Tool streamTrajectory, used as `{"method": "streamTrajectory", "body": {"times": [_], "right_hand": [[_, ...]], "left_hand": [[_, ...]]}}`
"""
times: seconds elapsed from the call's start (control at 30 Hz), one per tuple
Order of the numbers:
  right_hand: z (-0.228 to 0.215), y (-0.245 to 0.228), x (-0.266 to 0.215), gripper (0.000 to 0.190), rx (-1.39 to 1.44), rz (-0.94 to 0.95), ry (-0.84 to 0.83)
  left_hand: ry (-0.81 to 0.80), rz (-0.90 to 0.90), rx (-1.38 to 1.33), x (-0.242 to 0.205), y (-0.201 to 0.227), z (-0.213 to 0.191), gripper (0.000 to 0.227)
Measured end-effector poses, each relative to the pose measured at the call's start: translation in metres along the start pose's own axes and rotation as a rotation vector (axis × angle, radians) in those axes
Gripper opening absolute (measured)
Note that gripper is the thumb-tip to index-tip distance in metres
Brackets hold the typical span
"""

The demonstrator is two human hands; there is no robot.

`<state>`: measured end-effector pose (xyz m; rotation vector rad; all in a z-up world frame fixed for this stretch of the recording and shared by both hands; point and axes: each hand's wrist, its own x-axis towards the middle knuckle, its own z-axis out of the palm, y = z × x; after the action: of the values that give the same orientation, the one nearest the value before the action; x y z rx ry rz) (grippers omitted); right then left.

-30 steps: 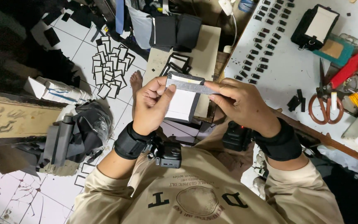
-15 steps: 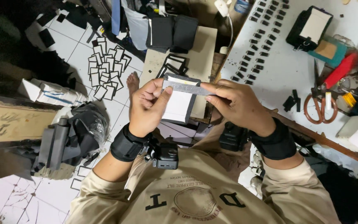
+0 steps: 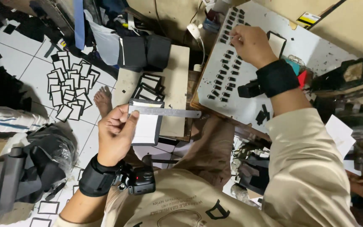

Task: The person measures and inspects small leather wallet components using a metal ruler.

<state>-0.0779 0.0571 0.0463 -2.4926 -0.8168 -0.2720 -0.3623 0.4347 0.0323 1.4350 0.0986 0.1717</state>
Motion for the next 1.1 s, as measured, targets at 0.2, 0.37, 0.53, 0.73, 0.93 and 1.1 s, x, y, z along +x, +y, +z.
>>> {"method": "streamTrajectory", "body": {"times": [0.2,0.37,0.53,0.73,0.93,1.1], "right_hand": [[0.036,0.047,0.036,0.024,-0.324,-0.217,-0.236],[0.060,0.064,0.054,0.037,-0.526,-0.087,-0.443],[0.065,0.071,0.059,0.033,-0.510,-0.109,-0.493],[0.074,0.077,0.059,0.021,-0.537,-0.075,-0.568],[0.054,0.066,0.061,0.025,-0.375,-0.168,-0.525],[0.001,-0.006,0.056,0.024,0.043,-0.170,-0.379]], "left_hand": [[0.076,-0.063,0.039,0.007,-0.008,-0.010,0.016],[0.043,-0.039,-0.007,0.011,-0.009,-0.015,0.016],[0.068,-0.078,-0.029,0.013,-0.008,-0.020,0.018],[0.074,-0.064,-0.033,0.014,-0.015,-0.025,0.017],[0.082,-0.053,-0.002,0.017,-0.003,-0.019,0.017],[0.105,0.018,-0.094,0.011,-0.013,-0.017,0.016]]}}
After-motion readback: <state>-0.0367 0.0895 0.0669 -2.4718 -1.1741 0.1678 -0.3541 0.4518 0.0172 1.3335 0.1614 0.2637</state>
